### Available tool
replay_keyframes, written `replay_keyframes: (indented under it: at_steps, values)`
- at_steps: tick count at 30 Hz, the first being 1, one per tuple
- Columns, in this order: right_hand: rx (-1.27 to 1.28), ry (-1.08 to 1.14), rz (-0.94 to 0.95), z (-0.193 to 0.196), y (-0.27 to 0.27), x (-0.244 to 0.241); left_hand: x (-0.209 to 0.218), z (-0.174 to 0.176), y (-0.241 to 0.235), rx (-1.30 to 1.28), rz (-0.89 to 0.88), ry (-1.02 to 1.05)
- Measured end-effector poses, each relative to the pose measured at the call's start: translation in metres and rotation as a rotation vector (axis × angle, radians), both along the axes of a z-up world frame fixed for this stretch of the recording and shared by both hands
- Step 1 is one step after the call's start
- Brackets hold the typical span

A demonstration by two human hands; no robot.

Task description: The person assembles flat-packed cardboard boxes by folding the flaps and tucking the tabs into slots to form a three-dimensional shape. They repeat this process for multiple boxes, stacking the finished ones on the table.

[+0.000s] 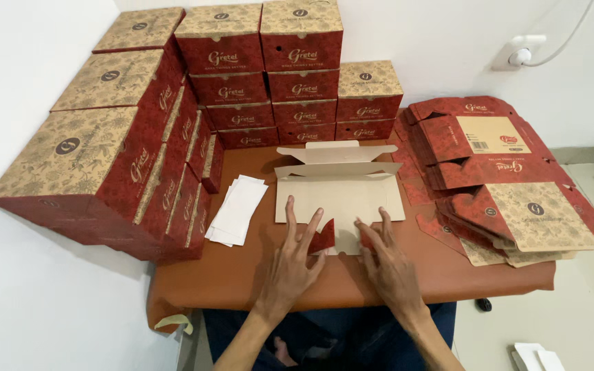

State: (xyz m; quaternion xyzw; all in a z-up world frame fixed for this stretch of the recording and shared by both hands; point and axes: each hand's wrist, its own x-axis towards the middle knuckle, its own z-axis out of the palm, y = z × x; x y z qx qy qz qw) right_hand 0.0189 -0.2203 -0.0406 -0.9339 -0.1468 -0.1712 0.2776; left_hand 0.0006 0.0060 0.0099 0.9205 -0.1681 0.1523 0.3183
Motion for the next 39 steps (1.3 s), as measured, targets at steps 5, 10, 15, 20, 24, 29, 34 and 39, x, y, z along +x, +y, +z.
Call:
replay_keyframes:
  at_steps: [5,10,15,20,24,29,34,39]
  values:
    - [0.121,0.037,-0.162,0.011,-0.021,-0.003,0.002,-0.015,0.017,0.129,0.135,-0.237]
    - [-0.349,-0.287,-0.137,-0.014,-0.051,0.022,0.015,-0.02,0.033,0.447,0.118,-0.316]
    - [-0.398,0.101,0.301,0.041,-0.04,0.045,0.052,-0.024,0.043,0.542,-0.329,0.01]
    - [-0.448,-0.054,0.387,0.037,-0.046,0.063,0.072,-0.031,0.044,0.659,-0.38,-0.071]
    - [-0.499,-0.146,0.379,0.042,-0.045,0.076,0.08,-0.034,0.04,0.622,-0.388,-0.102]
    - [-0.513,-0.14,0.087,0.03,-0.046,0.11,0.119,-0.014,0.039,0.563,-0.269,-0.148]
    - [-0.515,-0.127,0.013,0.001,-0.036,0.138,0.152,-0.054,0.037,0.567,-0.171,-0.194]
    - [-0.512,0.016,-0.013,-0.007,-0.03,0.132,0.155,-0.071,0.036,0.503,-0.167,-0.104]
